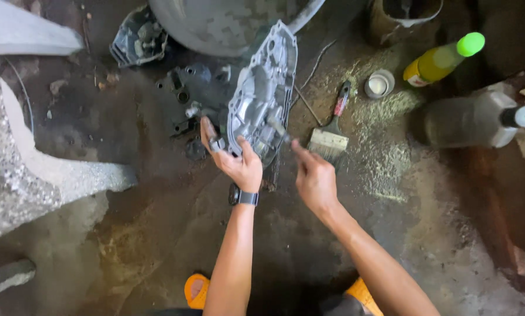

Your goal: Cleaning motorcycle engine parts with a brush and water.

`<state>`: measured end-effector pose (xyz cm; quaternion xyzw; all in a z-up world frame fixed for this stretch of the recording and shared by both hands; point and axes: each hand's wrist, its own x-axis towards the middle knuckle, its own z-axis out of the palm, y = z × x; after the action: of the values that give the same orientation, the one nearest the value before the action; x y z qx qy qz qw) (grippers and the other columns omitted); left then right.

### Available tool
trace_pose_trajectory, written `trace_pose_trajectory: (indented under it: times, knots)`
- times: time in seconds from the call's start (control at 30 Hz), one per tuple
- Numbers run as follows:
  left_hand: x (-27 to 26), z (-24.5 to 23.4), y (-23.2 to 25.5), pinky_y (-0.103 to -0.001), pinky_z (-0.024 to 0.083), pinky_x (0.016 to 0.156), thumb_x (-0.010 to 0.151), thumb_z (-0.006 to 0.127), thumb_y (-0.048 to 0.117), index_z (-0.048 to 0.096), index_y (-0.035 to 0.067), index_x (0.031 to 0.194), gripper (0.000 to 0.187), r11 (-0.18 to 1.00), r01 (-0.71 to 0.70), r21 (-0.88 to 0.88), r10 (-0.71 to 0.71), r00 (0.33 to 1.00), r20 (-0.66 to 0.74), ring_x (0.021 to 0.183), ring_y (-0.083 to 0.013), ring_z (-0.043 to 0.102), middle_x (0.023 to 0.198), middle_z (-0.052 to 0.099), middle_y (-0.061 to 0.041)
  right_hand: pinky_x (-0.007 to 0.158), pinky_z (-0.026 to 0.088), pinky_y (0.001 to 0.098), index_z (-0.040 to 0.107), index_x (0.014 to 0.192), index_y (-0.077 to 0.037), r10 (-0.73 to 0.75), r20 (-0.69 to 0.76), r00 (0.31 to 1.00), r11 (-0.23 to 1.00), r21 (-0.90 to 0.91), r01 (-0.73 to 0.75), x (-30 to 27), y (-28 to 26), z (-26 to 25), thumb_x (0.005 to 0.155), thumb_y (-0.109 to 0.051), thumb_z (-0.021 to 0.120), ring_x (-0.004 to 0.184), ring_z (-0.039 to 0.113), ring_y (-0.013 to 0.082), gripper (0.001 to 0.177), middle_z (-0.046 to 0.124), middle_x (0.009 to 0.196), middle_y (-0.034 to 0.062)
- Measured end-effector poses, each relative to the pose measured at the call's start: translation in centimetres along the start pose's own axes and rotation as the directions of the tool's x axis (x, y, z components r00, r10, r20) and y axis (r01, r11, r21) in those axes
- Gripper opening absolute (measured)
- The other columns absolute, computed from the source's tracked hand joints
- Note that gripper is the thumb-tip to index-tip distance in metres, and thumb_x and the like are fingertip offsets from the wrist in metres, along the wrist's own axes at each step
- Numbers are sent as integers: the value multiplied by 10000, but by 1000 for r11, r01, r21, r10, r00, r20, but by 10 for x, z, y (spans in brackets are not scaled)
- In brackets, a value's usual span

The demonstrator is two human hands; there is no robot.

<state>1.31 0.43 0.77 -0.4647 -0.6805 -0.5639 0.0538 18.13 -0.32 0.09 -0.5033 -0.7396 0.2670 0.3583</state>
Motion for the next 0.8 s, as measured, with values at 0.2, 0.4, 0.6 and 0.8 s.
trace_pose_trajectory:
  times: [0.2,0.4,0.6,0.8]
  knots:
    - [1,2,17,-532,350,1266,1040,554,98,344,-64,1569,592,1000,25,19,-25,1000,19,1499,-472,429,1605,383,-292,670,555,464,634,1355,52,72,62,995,997,9,-72,8,-23,10,733,121,518,697,678,394,637,678,888,282]
    - [-4,5,21,-530,359,1252,1033,558,105,330,-62,1570,607,998,49,-48,-47,998,39,1482,-474,429,1594,365,-301,630,545,404,634,1306,-7,390,65,918,907,144,-396,35,-44,16,947,11,607,648,707,349,361,660,789,274]
    - [-5,4,16,-538,349,1272,1004,523,58,343,-54,1581,615,998,59,-3,-59,998,9,1502,-470,435,1612,382,-284,623,546,367,599,1284,17,405,24,914,863,321,-390,28,-24,38,964,38,559,660,647,214,324,688,762,212]
    - [-2,1,16,-545,341,1272,987,533,42,320,-57,1585,643,998,61,-16,-61,998,-25,1494,-474,431,1602,368,-301,596,531,346,647,1293,-24,388,157,908,890,192,-413,4,-31,29,960,-12,595,594,639,170,337,662,702,239]
